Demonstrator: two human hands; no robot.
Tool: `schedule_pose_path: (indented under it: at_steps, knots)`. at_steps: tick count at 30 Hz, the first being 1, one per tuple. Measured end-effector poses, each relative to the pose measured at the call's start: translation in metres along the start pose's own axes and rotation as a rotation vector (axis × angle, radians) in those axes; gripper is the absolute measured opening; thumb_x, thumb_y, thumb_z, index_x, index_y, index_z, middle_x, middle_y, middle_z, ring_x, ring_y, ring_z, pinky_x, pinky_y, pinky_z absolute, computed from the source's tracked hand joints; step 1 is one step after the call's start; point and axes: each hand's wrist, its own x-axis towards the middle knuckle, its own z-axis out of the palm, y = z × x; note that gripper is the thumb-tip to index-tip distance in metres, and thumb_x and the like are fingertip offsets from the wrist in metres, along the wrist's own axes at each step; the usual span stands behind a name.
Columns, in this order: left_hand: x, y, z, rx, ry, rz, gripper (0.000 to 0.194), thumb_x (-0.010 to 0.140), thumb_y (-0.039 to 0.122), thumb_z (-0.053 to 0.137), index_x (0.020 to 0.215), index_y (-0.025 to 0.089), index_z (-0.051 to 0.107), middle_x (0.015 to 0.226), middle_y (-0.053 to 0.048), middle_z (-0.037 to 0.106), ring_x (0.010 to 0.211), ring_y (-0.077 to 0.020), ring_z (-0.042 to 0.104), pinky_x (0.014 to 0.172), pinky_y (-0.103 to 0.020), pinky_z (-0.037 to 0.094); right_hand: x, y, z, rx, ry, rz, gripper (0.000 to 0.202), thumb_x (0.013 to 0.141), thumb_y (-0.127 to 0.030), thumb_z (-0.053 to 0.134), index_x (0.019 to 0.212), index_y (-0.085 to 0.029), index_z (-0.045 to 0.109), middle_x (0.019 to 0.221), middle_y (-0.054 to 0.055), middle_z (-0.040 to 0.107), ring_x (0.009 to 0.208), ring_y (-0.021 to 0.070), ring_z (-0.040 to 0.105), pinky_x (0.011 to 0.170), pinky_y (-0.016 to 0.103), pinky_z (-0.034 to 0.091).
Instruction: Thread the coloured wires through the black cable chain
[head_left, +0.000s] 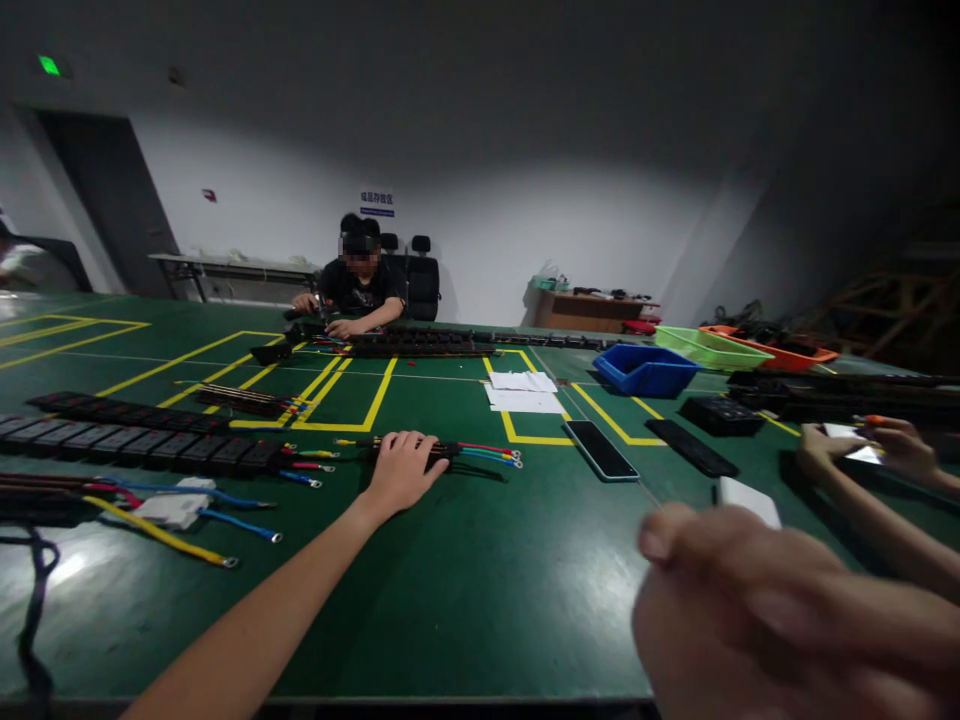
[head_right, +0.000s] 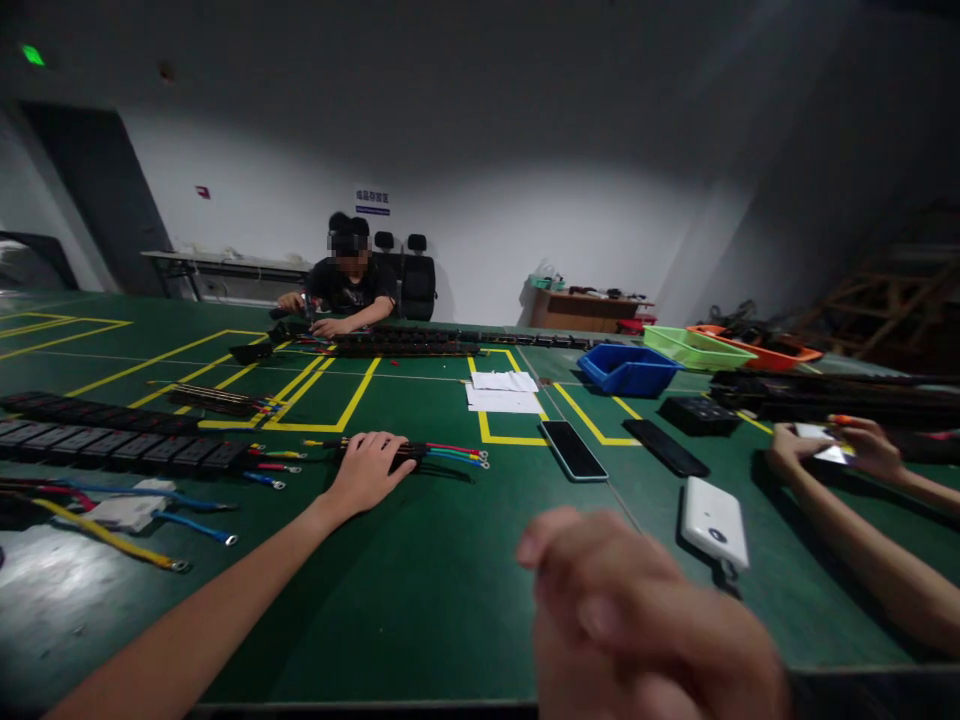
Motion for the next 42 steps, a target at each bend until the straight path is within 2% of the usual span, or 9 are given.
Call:
schedule_pose_path:
  at_steps: [2,5,8,16,19,22,27,32,42]
  knots:
    - [0.001,-0.001,0.000,-0.003,0.009,0.008,0.048,0.099,0.055,0.042,0.123,0.021,0.065,0.119,-0.012,0.068,0.113,-0.0301,0.058,0.101,-0.048,0.037,0.019,0.012,0.034,0.096,0.077,0.034,0.003,0.086,-0.031,0.068,0.088,-0.030,0.067,0.077,0.001,0.055,0.077,0.0192,0.057,0.077,0.040,0.054]
    - [0.001,-0.001,0.000,-0.012,0.029,0.012,0.048,0.099,0.055,0.041,0.123,0.021,0.064,0.119,-0.012,0.068,0.112,-0.0298,0.058,0.100,-0.047,0.037,0.040,0.031,0.057,0.239,0.054,0.317,0.014,0.074,-0.019,0.072,0.083,-0.025,0.063,0.082,0.000,0.057,0.082,0.0176,0.058,0.079,0.037,0.054]
    - [0.001,-0.002,0.001,-0.008,0.036,0.020,0.047,0.100,0.054,0.041,0.123,0.021,0.064,0.118,-0.012,0.068,0.112,-0.0296,0.059,0.101,-0.047,0.036,0.045,0.046,0.055,0.308,0.085,0.493,0.018,0.070,-0.017,0.073,0.081,-0.024,0.060,0.084,-0.001,0.058,0.084,0.0157,0.057,0.082,0.035,0.053]
    - [0.001,-0.001,0.001,-0.015,0.036,0.015,0.048,0.100,0.055,0.039,0.122,0.021,0.065,0.119,-0.012,0.068,0.112,-0.0294,0.058,0.102,-0.048,0.035,0.049,0.073,0.046,0.324,0.141,0.643,0.026,0.062,-0.017,0.076,0.075,-0.021,0.055,0.078,-0.004,0.054,0.080,0.0123,0.059,0.079,0.028,0.054]
    - [0.001,-0.001,0.000,-0.030,0.020,0.010,0.049,0.099,0.056,0.039,0.123,0.021,0.065,0.120,-0.012,0.068,0.113,-0.0297,0.058,0.103,-0.049,0.036,0.061,0.101,0.038,0.252,0.115,0.676,0.025,0.062,-0.021,0.075,0.075,-0.021,0.054,0.073,-0.004,0.053,0.071,0.0116,0.058,0.067,0.025,0.052]
    - [0.001,-0.001,-0.002,-0.053,-0.001,-0.003,0.049,0.099,0.056,0.039,0.124,0.023,0.065,0.122,-0.011,0.068,0.115,-0.0296,0.058,0.105,-0.049,0.036,0.078,0.141,0.016,0.089,0.174,0.639,0.025,0.060,-0.024,0.071,0.079,-0.021,0.056,0.067,-0.005,0.051,0.055,0.0083,0.045,0.048,0.020,0.035]
    - [0.002,-0.001,-0.005,-0.050,-0.029,-0.009,0.049,0.099,0.056,0.040,0.126,0.021,0.064,0.123,-0.011,0.068,0.117,-0.0298,0.058,0.106,-0.050,0.036,0.088,0.207,-0.035,-0.372,0.306,0.522,0.024,0.063,-0.037,0.063,0.078,-0.020,0.056,0.068,-0.003,0.055,0.053,0.0105,0.041,0.048,0.024,0.030]
    - [0.003,-0.002,-0.003,-0.031,-0.023,-0.002,0.051,0.099,0.056,0.040,0.126,0.020,0.064,0.125,-0.012,0.067,0.118,-0.0303,0.057,0.107,-0.051,0.035,0.074,0.230,-0.058,-0.744,0.153,0.432,0.022,0.073,-0.039,0.055,0.079,-0.019,0.060,0.069,0.002,0.061,0.062,0.0177,0.054,0.059,0.028,0.038]
    - [0.003,-0.004,-0.002,-0.052,-0.030,0.004,0.052,0.100,0.057,0.038,0.126,0.021,0.064,0.125,-0.011,0.067,0.119,-0.0294,0.058,0.108,-0.052,0.035,0.055,0.217,-0.035,-1.128,-0.382,0.207,0.027,0.092,-0.035,0.049,0.092,-0.021,0.072,0.069,0.003,0.067,0.064,0.0175,0.058,0.063,0.027,0.036]
